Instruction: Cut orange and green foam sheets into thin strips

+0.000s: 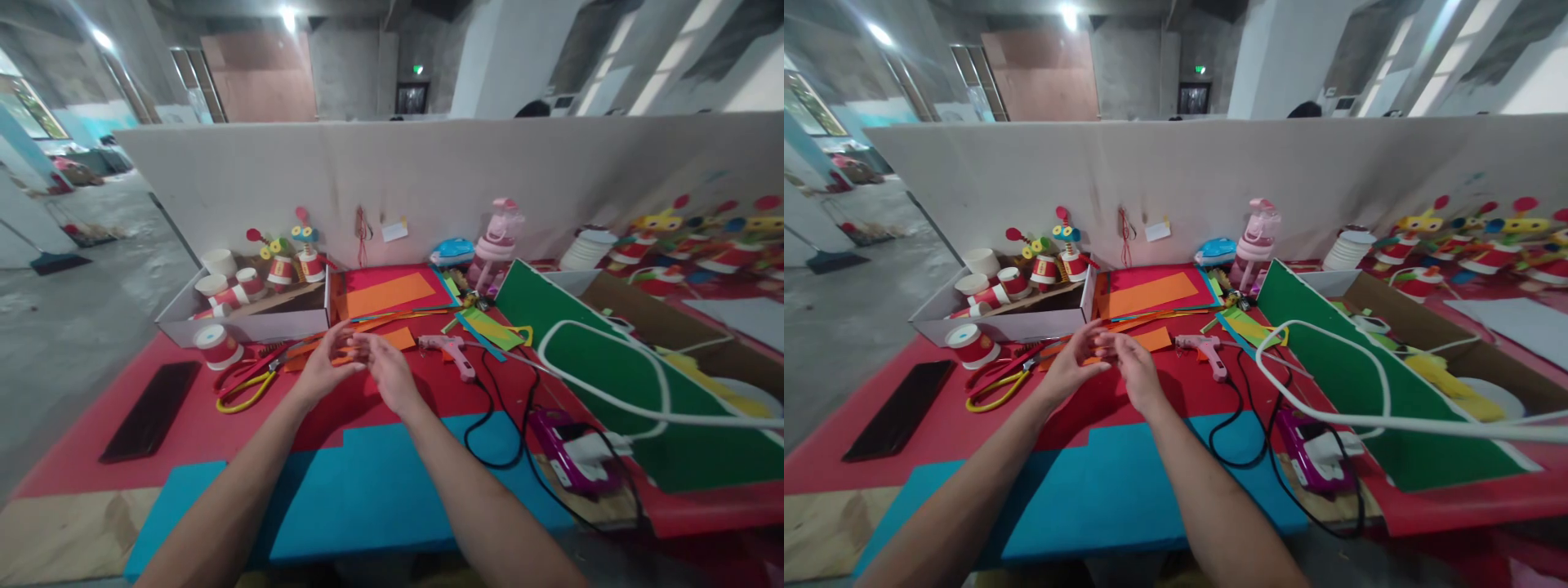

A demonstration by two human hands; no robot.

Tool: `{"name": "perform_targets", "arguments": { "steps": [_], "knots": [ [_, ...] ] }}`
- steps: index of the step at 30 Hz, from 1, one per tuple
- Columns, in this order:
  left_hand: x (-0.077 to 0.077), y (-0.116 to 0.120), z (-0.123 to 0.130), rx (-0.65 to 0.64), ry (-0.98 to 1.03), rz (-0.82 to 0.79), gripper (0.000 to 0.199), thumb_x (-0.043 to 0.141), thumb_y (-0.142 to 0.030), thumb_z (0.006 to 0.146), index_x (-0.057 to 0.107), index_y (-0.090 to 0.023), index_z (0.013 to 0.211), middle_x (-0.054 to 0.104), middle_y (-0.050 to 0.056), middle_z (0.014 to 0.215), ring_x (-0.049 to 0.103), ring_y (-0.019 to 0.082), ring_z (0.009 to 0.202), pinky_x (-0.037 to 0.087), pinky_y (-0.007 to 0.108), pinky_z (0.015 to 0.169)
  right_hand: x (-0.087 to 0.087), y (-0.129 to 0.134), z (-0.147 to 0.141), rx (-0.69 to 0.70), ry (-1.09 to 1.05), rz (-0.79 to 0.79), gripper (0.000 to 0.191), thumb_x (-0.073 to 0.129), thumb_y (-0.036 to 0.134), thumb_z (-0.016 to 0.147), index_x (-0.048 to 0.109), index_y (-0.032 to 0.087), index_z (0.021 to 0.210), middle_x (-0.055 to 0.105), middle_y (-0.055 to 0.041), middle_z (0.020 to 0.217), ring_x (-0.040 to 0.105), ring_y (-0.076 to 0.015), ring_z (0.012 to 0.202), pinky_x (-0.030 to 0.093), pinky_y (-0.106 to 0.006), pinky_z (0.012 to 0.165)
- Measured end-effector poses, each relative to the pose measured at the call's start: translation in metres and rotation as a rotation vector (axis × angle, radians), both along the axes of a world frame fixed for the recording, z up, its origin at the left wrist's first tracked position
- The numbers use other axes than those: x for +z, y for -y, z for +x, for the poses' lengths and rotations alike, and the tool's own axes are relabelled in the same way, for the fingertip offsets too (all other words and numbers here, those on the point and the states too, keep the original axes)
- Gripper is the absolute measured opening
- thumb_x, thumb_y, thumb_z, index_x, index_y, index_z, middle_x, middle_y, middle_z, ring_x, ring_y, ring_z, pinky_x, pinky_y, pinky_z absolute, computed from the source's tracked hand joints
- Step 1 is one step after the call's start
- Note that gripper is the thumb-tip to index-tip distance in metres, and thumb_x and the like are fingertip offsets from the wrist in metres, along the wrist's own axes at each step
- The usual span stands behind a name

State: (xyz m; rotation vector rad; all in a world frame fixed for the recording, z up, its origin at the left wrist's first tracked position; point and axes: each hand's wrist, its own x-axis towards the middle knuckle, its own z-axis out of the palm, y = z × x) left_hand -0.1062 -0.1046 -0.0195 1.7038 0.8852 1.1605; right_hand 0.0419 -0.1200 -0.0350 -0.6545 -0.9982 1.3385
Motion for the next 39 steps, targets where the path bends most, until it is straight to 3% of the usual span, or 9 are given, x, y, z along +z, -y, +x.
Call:
{"name": "perform_targets", "arguments": {
  "steps": [6, 10, 13, 16, 20, 25, 31, 36, 39],
  "knots": [
    [0.0, 0.005, 0.003, -0.143, 0.161, -0.303, 0.06, 0.085, -0.026, 0.066, 0.063, -0.02, 0.122, 0.069, 0.008, 0.108, 0.065, 0.019, 0.096, 0.051, 0.031, 0.086, -0.012, -0.001, -0.004, -0.122, 0.296, -0.009, 0.02, 0.066, 0.037, 0.083, 0.069, 0.019, 0.091, 0.075, -0.006, 0.085, 0.07, -0.0204, 0.079, 0.056, -0.033, 0.074],
    [0.007, 0.004, -0.002, -0.139, 0.218, -0.274, 0.049, 0.084, -0.033, 0.069, 0.068, -0.018, 0.113, 0.07, 0.009, 0.11, 0.064, 0.021, 0.102, 0.05, 0.032, 0.09, -0.001, 0.005, 0.007, -0.246, 0.803, 0.32, 0.028, 0.047, 0.021, 0.093, 0.072, 0.021, 0.104, 0.075, -0.0089, 0.104, 0.068, -0.0247, 0.098, 0.053, -0.043, 0.091],
    [0.017, 0.003, -0.008, 0.022, 0.248, -0.181, 0.042, 0.075, -0.044, 0.078, 0.069, -0.018, 0.11, 0.069, 0.009, 0.112, 0.061, 0.019, 0.105, 0.049, 0.029, 0.09, 0.012, 0.015, 0.008, -0.308, 1.184, 0.623, 0.04, 0.048, 0.008, 0.088, 0.072, 0.027, 0.114, 0.058, -0.0029, 0.142, 0.038, -0.0304, 0.14, 0.023, -0.06, 0.117],
    [0.023, 0.001, -0.017, 0.068, 0.093, -0.232, 0.043, 0.082, -0.042, 0.069, 0.069, -0.017, 0.101, 0.069, 0.004, 0.092, 0.061, 0.014, 0.084, 0.048, 0.023, 0.072, 0.019, 0.022, 0.004, -0.239, 1.383, 0.79, 0.043, 0.052, 0.006, 0.087, 0.071, 0.03, 0.117, 0.045, 0.0029, 0.154, 0.014, -0.0319, 0.151, 0.0, -0.067, 0.119],
    [0.021, -0.005, -0.036, -0.207, -0.073, -0.464, 0.037, 0.085, -0.042, 0.063, 0.067, -0.013, 0.076, 0.059, -0.002, 0.062, 0.05, 0.009, 0.056, 0.036, 0.019, 0.053, 0.02, 0.026, 0.001, -0.076, 1.408, 0.901, 0.035, 0.057, 0.018, 0.091, 0.07, 0.032, 0.121, 0.054, 0.0021, 0.146, 0.012, -0.0314, 0.151, 0.001, -0.067, 0.119],
    [0.019, -0.007, -0.05, -0.56, -0.303, -0.493, 0.033, 0.079, -0.041, 0.072, 0.069, -0.011, 0.064, 0.056, -0.001, 0.055, 0.045, 0.008, 0.054, 0.032, 0.021, 0.052, 0.02, 0.03, -0.001, 0.126, 1.415, 0.955, 0.022, 0.065, 0.033, 0.089, 0.076, 0.03, 0.109, 0.072, -0.0033, 0.117, 0.034, -0.0289, 0.141, 0.002, -0.064, 0.12],
    [0.01, 0.0, -0.032, -0.472, -0.107, -0.603, 0.032, 0.084, -0.04, 0.065, 0.071, -0.011, 0.072, 0.064, 0.003, 0.069, 0.052, 0.011, 0.061, 0.039, 0.021, 0.055, 0.014, 0.031, -0.001, 0.131, 1.437, 0.889, 0.023, 0.065, 0.037, 0.09, 0.076, 0.028, 0.107, 0.068, -0.0068, 0.126, 0.027, -0.0299, 0.146, 0.007, -0.064, 0.119],
    [0.005, 0.0, -0.025, -0.372, -0.008, -0.685, 0.036, 0.086, -0.042, 0.061, 0.067, -0.011, 0.064, 0.05, -0.003, 0.053, 0.036, 0.005, 0.047, 0.023, 0.019, 0.042, 0.012, 0.03, -0.001, 0.067, 1.355, 0.852, 0.028, 0.063, 0.035, 0.091, 0.072, 0.029, 0.117, 0.055, -0.0082, 0.144, 0.028, -0.0262, 0.146, 0.016, -0.058, 0.12],
    [0.008, 0.0, -0.027, -0.392, 0.002, -0.64, 0.033, 0.084, -0.043, 0.065, 0.07, -0.012, 0.066, 0.052, -0.002, 0.053, 0.037, 0.006, 0.047, 0.024, 0.02, 0.043, 0.011, 0.029, -0.002, 0.06, 1.329, 0.855, 0.023, 0.063, 0.033, 0.091, 0.075, 0.028, 0.111, 0.06, -0.0072, 0.137, 0.034, -0.0254, 0.143, 0.016, -0.057, 0.12]
  ]
}}
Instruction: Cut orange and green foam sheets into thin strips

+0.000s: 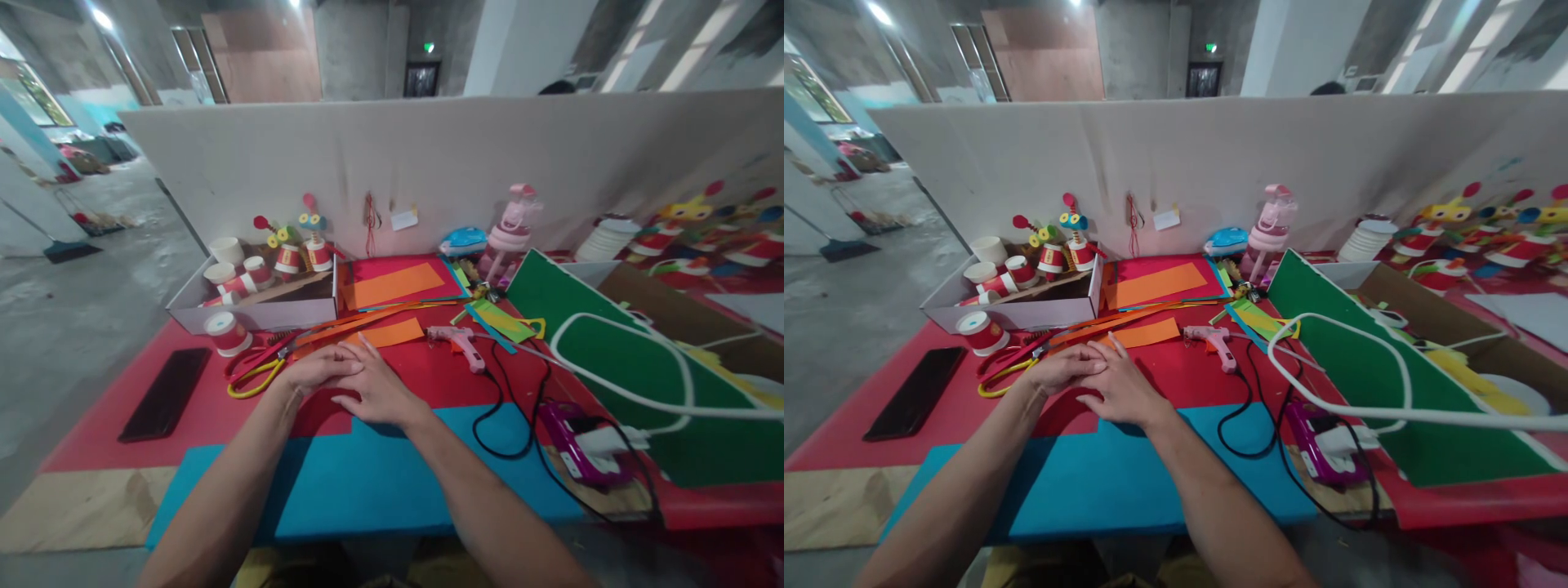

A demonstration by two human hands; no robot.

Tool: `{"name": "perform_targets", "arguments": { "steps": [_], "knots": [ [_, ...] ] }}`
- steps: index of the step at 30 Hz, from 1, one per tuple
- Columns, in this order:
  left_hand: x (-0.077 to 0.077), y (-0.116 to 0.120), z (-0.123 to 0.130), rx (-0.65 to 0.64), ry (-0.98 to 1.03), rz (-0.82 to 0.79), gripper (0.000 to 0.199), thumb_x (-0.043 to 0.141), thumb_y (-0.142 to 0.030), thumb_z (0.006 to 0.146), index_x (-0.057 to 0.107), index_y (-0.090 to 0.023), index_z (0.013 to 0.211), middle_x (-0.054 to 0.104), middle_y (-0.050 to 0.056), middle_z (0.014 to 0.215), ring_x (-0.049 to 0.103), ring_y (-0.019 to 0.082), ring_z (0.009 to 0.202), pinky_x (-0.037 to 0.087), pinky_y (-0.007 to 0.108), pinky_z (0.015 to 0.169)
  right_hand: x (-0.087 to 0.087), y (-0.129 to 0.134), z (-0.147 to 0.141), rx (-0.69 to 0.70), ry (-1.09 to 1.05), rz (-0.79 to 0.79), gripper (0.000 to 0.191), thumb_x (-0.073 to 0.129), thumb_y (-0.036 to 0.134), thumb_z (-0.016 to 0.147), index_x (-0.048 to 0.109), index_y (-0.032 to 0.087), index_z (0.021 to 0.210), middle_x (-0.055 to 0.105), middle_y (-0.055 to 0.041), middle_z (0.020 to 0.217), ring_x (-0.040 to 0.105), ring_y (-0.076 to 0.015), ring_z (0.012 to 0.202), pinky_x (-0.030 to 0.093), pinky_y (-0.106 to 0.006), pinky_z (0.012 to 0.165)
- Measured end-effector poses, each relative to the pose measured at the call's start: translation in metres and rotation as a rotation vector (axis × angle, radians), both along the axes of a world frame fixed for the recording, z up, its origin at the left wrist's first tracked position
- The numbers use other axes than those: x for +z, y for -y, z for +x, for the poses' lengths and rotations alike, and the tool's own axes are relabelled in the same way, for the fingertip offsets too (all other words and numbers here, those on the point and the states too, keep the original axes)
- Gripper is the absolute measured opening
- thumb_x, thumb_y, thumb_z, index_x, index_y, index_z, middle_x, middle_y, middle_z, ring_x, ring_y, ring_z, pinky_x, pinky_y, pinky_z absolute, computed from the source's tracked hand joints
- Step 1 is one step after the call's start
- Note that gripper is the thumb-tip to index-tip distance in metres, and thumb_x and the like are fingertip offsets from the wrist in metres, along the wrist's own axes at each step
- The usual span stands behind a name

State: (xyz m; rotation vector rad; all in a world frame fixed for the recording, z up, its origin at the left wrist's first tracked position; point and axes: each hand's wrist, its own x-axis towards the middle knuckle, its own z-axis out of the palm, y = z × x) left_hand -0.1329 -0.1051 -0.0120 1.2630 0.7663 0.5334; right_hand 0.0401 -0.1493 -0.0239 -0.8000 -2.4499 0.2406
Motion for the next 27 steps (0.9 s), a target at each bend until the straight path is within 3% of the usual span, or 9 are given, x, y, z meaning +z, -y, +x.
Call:
{"name": "perform_targets", "arguments": {
  "steps": [5, 7, 9, 11, 13, 15, 18, 21, 27],
  "knots": [
    [0.008, 0.004, 0.0, -0.128, -0.023, 0.085, 0.031, 0.081, -0.042, 0.07, 0.072, -0.013, 0.066, 0.06, 0.002, 0.061, 0.047, 0.009, 0.053, 0.034, 0.022, 0.049, 0.003, 0.002, 0.0, 0.055, -0.031, -0.037, 0.023, 0.065, 0.033, 0.089, 0.075, 0.029, 0.11, 0.064, -0.0063, 0.131, 0.042, -0.0255, 0.135, 0.017, -0.056, 0.12],
    [0.011, 0.002, 0.001, -0.082, -0.033, 0.125, 0.036, 0.078, -0.046, 0.073, 0.07, -0.013, 0.065, 0.059, 0.001, 0.059, 0.047, 0.01, 0.053, 0.035, 0.022, 0.05, 0.006, 0.003, 0.001, 0.064, -0.135, -0.089, 0.029, 0.067, 0.038, 0.087, 0.073, 0.029, 0.114, 0.062, -0.0068, 0.134, 0.043, -0.0265, 0.135, 0.02, -0.055, 0.119],
    [0.013, -0.001, 0.001, 0.173, 0.021, 0.199, 0.043, 0.072, -0.055, 0.077, 0.07, -0.013, 0.066, 0.06, 0.002, 0.061, 0.052, 0.012, 0.058, 0.041, 0.023, 0.056, 0.012, 0.004, 0.002, 0.072, -0.292, -0.18, 0.04, 0.064, 0.048, 0.088, 0.069, 0.029, 0.122, 0.058, -0.0068, 0.139, 0.041, -0.027, 0.137, 0.023, -0.052, 0.119],
    [0.016, -0.005, 0.001, 0.506, 0.093, 0.334, 0.044, 0.067, -0.059, 0.08, 0.072, -0.016, 0.076, 0.065, 0.003, 0.071, 0.059, 0.014, 0.07, 0.046, 0.025, 0.068, 0.019, 0.005, 0.004, 0.039, -0.486, -0.318, 0.058, 0.046, 0.062, 0.094, 0.052, 0.03, 0.141, 0.049, -0.0076, 0.148, 0.037, -0.0255, 0.141, 0.028, -0.047, 0.117],
    [0.018, -0.006, 0.001, 0.618, 0.113, 0.467, 0.039, 0.07, -0.054, 0.079, 0.073, -0.018, 0.093, 0.07, 0.004, 0.089, 0.062, 0.017, 0.087, 0.047, 0.026, 0.082, 0.022, 0.004, 0.004, 0.0, -0.688, -0.486, 0.072, 0.015, 0.068, 0.097, 0.027, 0.027, 0.155, 0.041, -0.0098, 0.154, 0.037, -0.0226, 0.142, 0.034, -0.043, 0.113],
    [0.017, -0.004, 0.004, 0.464, 0.059, 0.509, 0.041, 0.08, -0.045, 0.071, 0.072, -0.019, 0.103, 0.07, 0.005, 0.102, 0.062, 0.019, 0.098, 0.046, 0.028, 0.089, 0.023, 0.004, 0.002, 0.025, -0.877, -0.632, 0.081, -0.007, 0.067, 0.094, 0.021, 0.023, 0.157, 0.047, -0.0138, 0.147, 0.046, -0.0224, 0.136, 0.041, -0.041, 0.107],
    [0.011, 0.004, 0.015, 0.273, 0.005, 0.404, 0.035, 0.087, -0.033, 0.061, 0.07, -0.016, 0.086, 0.068, 0.002, 0.086, 0.061, 0.017, 0.084, 0.046, 0.027, 0.08, 0.017, 0.002, -0.003, 0.099, -1.052, -0.762, 0.09, -0.008, 0.071, 0.091, 0.044, 0.019, 0.142, 0.062, -0.0154, 0.122, 0.058, -0.0257, 0.118, 0.047, -0.041, 0.1],
    [0.003, 0.011, 0.028, 0.333, 0.1, 0.276, 0.03, 0.087, -0.03, 0.059, 0.064, -0.014, 0.071, 0.059, -0.003, 0.068, 0.055, 0.011, 0.069, 0.044, 0.025, 0.071, 0.014, 0.001, -0.006, 0.072, -1.109, -0.832, 0.088, -0.001, 0.074, 0.091, 0.055, 0.019, 0.13, 0.065, -0.0135, 0.11, 0.06, -0.0257, 0.109, 0.047, -0.04, 0.097],
    [0.0, 0.015, 0.042, 0.415, 0.21, 0.156, 0.033, 0.09, -0.028, 0.052, 0.061, -0.013, 0.06, 0.059, -0.002, 0.066, 0.053, 0.01, 0.065, 0.044, 0.025, 0.066, 0.015, -0.002, -0.002, 0.176, -1.151, -0.968, 0.09, -0.001, 0.073, 0.091, 0.05, 0.018, 0.14, 0.069, -0.0141, 0.111, 0.062, -0.0251, 0.107, 0.047, -0.04, 0.096]
  ]
}}
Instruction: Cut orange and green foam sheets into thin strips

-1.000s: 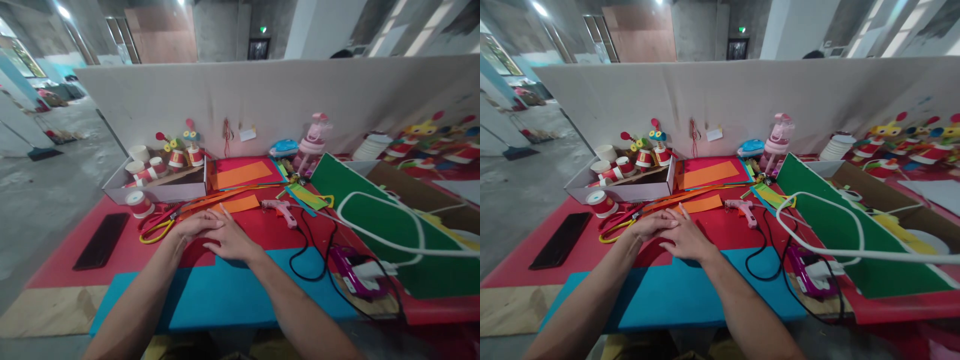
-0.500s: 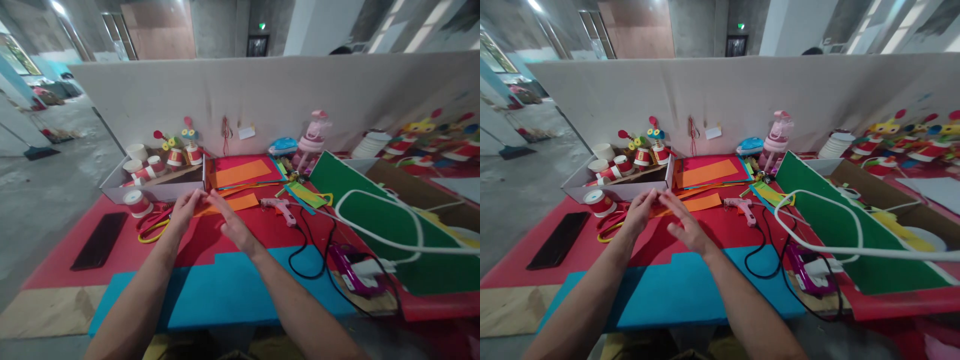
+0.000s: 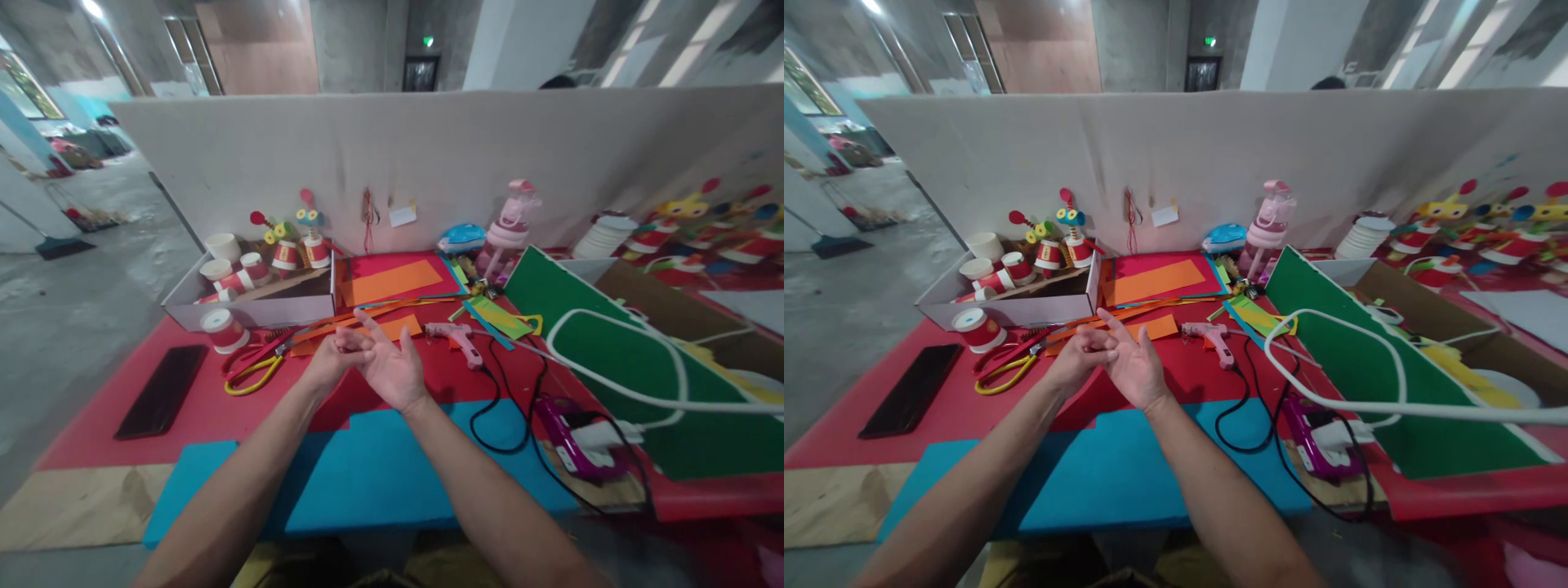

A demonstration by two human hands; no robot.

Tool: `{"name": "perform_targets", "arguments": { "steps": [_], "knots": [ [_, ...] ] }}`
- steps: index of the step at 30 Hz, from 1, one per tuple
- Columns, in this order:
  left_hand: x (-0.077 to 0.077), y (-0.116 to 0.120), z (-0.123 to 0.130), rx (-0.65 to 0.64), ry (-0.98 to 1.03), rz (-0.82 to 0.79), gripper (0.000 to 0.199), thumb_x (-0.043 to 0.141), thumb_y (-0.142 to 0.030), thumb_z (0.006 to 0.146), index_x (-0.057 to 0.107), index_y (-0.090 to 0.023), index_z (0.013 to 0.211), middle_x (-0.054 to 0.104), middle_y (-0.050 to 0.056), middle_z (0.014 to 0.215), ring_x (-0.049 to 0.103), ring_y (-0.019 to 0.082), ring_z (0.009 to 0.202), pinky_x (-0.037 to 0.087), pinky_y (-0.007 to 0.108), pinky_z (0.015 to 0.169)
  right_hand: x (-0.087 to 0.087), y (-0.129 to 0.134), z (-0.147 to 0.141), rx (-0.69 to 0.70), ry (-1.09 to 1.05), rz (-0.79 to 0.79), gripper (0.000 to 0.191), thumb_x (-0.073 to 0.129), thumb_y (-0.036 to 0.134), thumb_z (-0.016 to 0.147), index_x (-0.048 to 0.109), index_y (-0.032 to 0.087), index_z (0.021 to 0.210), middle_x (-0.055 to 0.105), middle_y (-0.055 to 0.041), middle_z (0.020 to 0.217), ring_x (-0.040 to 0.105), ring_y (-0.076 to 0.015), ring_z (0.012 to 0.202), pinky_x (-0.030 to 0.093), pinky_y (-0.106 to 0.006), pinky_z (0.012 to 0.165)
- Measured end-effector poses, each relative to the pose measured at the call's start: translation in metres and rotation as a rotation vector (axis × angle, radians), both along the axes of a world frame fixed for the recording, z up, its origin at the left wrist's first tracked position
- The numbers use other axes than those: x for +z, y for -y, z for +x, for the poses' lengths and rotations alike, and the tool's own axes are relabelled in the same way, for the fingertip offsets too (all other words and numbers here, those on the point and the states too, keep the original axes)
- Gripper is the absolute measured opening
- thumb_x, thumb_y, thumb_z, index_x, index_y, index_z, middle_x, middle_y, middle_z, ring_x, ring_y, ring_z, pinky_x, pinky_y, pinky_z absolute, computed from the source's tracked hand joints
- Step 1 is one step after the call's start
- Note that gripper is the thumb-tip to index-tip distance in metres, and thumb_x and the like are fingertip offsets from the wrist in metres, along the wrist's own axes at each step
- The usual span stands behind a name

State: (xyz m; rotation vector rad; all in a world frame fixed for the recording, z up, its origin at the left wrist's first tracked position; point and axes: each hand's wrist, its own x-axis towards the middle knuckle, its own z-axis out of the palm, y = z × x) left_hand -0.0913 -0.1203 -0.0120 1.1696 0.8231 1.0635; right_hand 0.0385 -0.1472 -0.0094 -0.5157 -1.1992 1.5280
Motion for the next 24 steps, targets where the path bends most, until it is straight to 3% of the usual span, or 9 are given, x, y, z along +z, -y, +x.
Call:
{"name": "perform_targets", "arguments": {
  "steps": [4, 7, 12, 17, 24],
  "knots": [
    [-0.0013, 0.0001, 0.0035, 0.061, 0.027, 0.005, 0.032, 0.09, -0.028, 0.051, 0.062, -0.014, 0.061, 0.062, -0.001, 0.067, 0.055, 0.01, 0.065, 0.046, 0.025, 0.067, -0.0017, -0.0022, -0.0008, -0.044, -0.016, -0.065, 0.085, 0.011, 0.072, 0.093, 0.061, 0.014, 0.13, 0.071, -0.0131, 0.096, 0.062, -0.0261, 0.11, 0.045, -0.04, 0.098],
    [-0.0033, -0.0006, 0.0047, 0.093, 0.021, -0.019, 0.033, 0.088, -0.031, 0.054, 0.061, -0.014, 0.062, 0.059, -0.003, 0.062, 0.054, 0.009, 0.061, 0.044, 0.024, 0.064, -0.0022, -0.0029, -0.0015, -0.067, -0.01, -0.082, 0.079, 0.011, 0.068, 0.096, 0.062, 0.018, 0.129, 0.072, -0.0111, 0.1, 0.062, -0.0243, 0.112, 0.043, -0.04, 0.102],
    [-0.0022, 0.0004, 0.0045, 0.13, 0.055, 0.02, 0.031, 0.089, -0.025, 0.051, 0.062, -0.015, 0.062, 0.062, -0.003, 0.062, 0.057, 0.01, 0.063, 0.045, 0.025, 0.066, -0.0009, -0.002, -0.0025, 0.012, -0.022, -0.065, 0.085, 0.009, 0.072, 0.093, 0.059, 0.015, 0.132, 0.072, -0.0135, 0.105, 0.063, -0.0253, 0.112, 0.044, -0.041, 0.102],
    [-0.0011, 0.0005, 0.0021, 0.126, -0.027, 0.03, 0.028, 0.087, -0.029, 0.056, 0.064, -0.014, 0.063, 0.063, -0.001, 0.061, 0.058, 0.012, 0.062, 0.045, 0.026, 0.064, -0.0008, -0.0014, -0.0029, -0.039, -0.006, -0.057, 0.077, 0.016, 0.069, 0.096, 0.062, 0.017, 0.13, 0.072, -0.0131, 0.108, 0.062, -0.0253, 0.113, 0.045, -0.041, 0.102],
    [-0.0025, 0.0012, 0.0013, 0.163, -0.074, 0.081, 0.026, 0.086, -0.031, 0.06, 0.069, -0.014, 0.072, 0.068, 0.001, 0.067, 0.062, 0.015, 0.065, 0.05, 0.027, 0.064, 0.0003, -0.001, -0.0017, 0.029, 0.029, -0.004, 0.072, 0.026, 0.072, 0.094, 0.05, 0.023, 0.141, 0.061, -0.0117, 0.137, 0.06, -0.0248, 0.122, 0.048, -0.043, 0.101]
  ]
}}
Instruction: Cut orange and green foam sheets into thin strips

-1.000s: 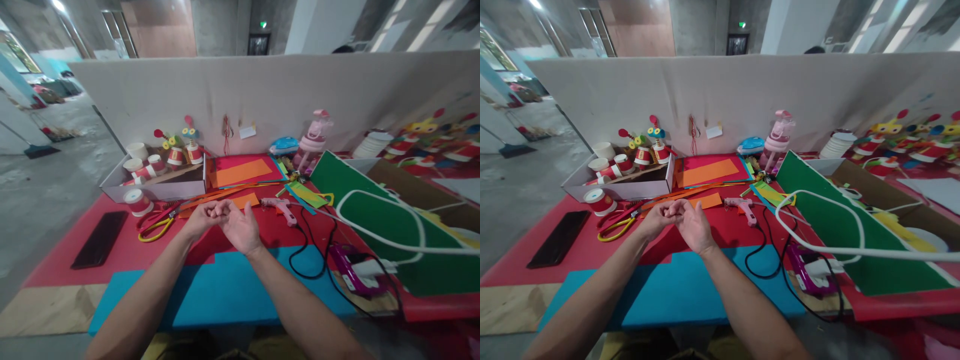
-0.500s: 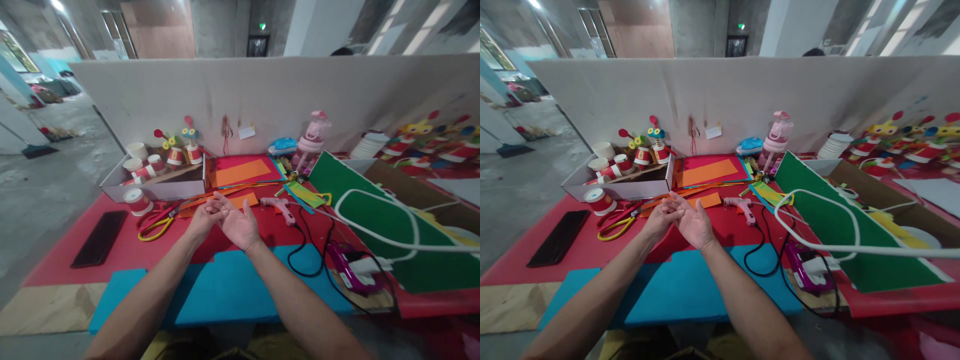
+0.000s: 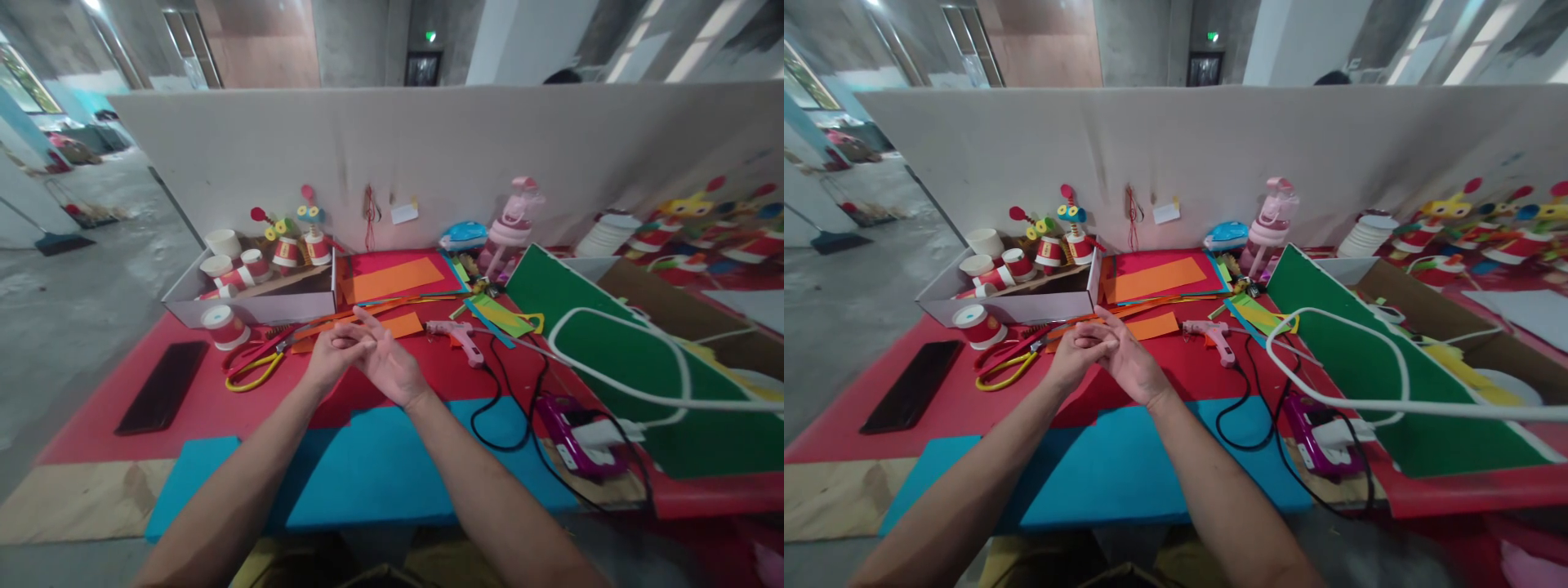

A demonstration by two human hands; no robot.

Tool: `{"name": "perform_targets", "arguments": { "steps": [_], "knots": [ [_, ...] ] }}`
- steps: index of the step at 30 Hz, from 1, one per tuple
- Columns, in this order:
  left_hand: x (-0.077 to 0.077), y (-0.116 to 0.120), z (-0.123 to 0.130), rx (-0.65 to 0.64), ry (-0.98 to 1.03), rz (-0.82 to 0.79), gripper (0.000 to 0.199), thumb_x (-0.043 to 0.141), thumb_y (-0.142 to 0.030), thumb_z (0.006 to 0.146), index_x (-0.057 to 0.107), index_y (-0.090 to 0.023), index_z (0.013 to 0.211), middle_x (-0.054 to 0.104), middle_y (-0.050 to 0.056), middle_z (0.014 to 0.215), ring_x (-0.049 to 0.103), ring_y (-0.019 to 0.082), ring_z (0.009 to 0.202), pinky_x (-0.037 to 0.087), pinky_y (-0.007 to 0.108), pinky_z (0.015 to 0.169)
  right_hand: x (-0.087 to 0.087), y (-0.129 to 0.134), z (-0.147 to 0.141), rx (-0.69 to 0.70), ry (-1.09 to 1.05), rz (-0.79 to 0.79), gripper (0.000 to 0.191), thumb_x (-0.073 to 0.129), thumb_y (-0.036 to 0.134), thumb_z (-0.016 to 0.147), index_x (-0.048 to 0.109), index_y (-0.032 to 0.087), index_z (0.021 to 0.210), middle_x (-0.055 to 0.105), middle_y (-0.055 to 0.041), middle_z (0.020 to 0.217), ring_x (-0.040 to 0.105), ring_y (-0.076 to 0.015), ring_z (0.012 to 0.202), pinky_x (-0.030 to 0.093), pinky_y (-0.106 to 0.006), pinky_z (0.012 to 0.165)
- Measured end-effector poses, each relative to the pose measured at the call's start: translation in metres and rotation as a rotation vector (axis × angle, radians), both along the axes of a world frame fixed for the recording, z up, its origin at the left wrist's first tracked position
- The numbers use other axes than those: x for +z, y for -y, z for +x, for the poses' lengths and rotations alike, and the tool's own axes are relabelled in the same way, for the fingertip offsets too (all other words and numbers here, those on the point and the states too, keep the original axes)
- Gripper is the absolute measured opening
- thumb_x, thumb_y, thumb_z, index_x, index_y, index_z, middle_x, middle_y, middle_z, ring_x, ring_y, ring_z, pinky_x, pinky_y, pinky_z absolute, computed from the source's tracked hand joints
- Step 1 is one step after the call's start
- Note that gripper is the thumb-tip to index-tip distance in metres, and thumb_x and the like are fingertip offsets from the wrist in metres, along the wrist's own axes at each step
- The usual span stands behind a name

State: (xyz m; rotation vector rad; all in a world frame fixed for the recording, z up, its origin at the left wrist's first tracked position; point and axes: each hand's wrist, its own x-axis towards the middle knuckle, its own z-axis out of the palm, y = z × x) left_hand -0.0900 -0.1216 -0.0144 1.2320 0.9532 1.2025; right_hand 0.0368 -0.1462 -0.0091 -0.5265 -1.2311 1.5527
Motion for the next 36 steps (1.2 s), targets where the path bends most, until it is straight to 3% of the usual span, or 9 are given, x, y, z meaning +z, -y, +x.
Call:
{"name": "perform_targets", "arguments": {
  "steps": [6, 9, 14, 19, 24, 28, 31, 34, 36],
  "knots": [
    [0.004, -0.009, -0.008, 0.074, 0.157, 0.101, 0.037, 0.078, -0.047, 0.072, 0.071, -0.018, 0.094, 0.073, 0.005, 0.091, 0.066, 0.016, 0.081, 0.051, 0.026, 0.075, -0.01, -0.01, -0.001, -0.098, -0.115, -0.069, 0.049, 0.063, 0.054, 0.086, 0.062, 0.026, 0.127, 0.065, -0.0075, 0.132, 0.067, -0.0207, 0.109, 0.051, -0.039, 0.1],
    [0.005, -0.016, -0.015, 0.05, 0.232, 0.098, 0.052, 0.061, -0.061, 0.083, 0.066, -0.02, 0.115, 0.072, 0.009, 0.11, 0.066, 0.018, 0.091, 0.051, 0.029, 0.081, -0.016, -0.014, 0.002, -0.204, -0.128, -0.18, 0.042, 0.074, 0.044, 0.079, 0.067, 0.025, 0.116, 0.072, -0.0049, 0.116, 0.071, -0.0151, 0.081, 0.059, -0.032, 0.08],
    [0.003, -0.017, -0.014, -0.064, 0.228, 0.051, 0.062, 0.053, -0.067, 0.085, 0.061, -0.018, 0.121, 0.071, 0.011, 0.112, 0.066, 0.019, 0.091, 0.051, 0.03, 0.076, -0.019, -0.018, 0.004, -0.268, -0.09, -0.214, 0.044, 0.063, 0.063, 0.084, 0.068, 0.02, 0.091, 0.054, 0.0052, 0.053, 0.045, -0.0094, 0.042, 0.044, -0.023, 0.046],
    [0.004, -0.013, -0.009, -0.091, 0.208, 0.005, 0.063, 0.046, -0.069, 0.088, 0.06, -0.017, 0.122, 0.071, 0.011, 0.11, 0.066, 0.02, 0.091, 0.05, 0.031, 0.077, -0.017, -0.019, 0.003, -0.381, -0.127, -0.066, 0.054, 0.06, 0.068, 0.084, 0.047, 0.022, 0.058, 0.043, 0.0036, 0.058, 0.042, -0.0112, 0.056, 0.045, -0.026, 0.06],
    [0.003, -0.012, -0.007, -0.072, 0.219, 0.018, 0.058, 0.042, -0.064, 0.092, 0.062, -0.018, 0.12, 0.071, 0.011, 0.108, 0.066, 0.02, 0.091, 0.049, 0.032, 0.076, -0.015, -0.014, 0.006, -0.265, -0.059, -0.099, 0.052, 0.044, 0.068, 0.093, 0.043, 0.024, 0.065, 0.025, 0.0088, 0.049, 0.022, -0.0103, 0.043, 0.031, -0.024, 0.045],
    [0.002, -0.013, -0.008, -0.013, 0.275, 0.047, 0.058, 0.038, -0.065, 0.093, 0.063, -0.02, 0.12, 0.067, 0.01, 0.116, 0.064, 0.02, 0.097, 0.05, 0.031, 0.078, -0.005, -0.005, 0.009, -0.438, 0.326, 0.285, 0.037, 0.05, 0.059, 0.093, 0.063, 0.026, 0.105, 0.063, -0.0041, 0.093, 0.059, -0.0175, 0.081, 0.05, -0.031, 0.073],
    [0.002, -0.018, -0.013, 0.091, 0.316, 0.048, 0.059, 0.036, -0.067, 0.093, 0.062, -0.023, 0.121, 0.064, 0.009, 0.122, 0.063, 0.019, 0.098, 0.051, 0.03, 0.079, 0.0, 0.0, 0.006, -0.519, 0.579, 0.589, 0.041, 0.064, 0.052, 0.086, 0.061, 0.026, 0.117, 0.06, -0.0091, 0.123, 0.053, -0.0246, 0.116, 0.046, -0.039, 0.095],
    [0.0, -0.026, -0.019, 0.158, 0.305, 0.025, 0.06, 0.038, -0.069, 0.09, 0.063, -0.023, 0.119, 0.063, 0.009, 0.123, 0.064, 0.018, 0.092, 0.052, 0.03, 0.076, -0.006, 0.003, 0.0, -0.696, 0.637, 0.63, 0.014, 0.062, 0.033, 0.087, 0.06, 0.022, 0.079, 0.06, -0.0028, 0.082, 0.056, -0.018, 0.082, 0.046, -0.03, 0.076],
    [-0.003, -0.031, -0.022, 0.168, 0.287, 0.002, 0.061, 0.038, -0.07, 0.089, 0.063, -0.022, 0.119, 0.063, 0.009, 0.123, 0.064, 0.018, 0.09, 0.052, 0.03, 0.075, -0.013, 0.005, -0.005, -0.765, 0.642, 0.618, 0.033, 0.055, 0.02, 0.089, 0.043, 0.022, 0.059, 0.042, 0.0036, 0.06, 0.043, -0.0126, 0.059, 0.037, -0.025, 0.059]
  ]
}}
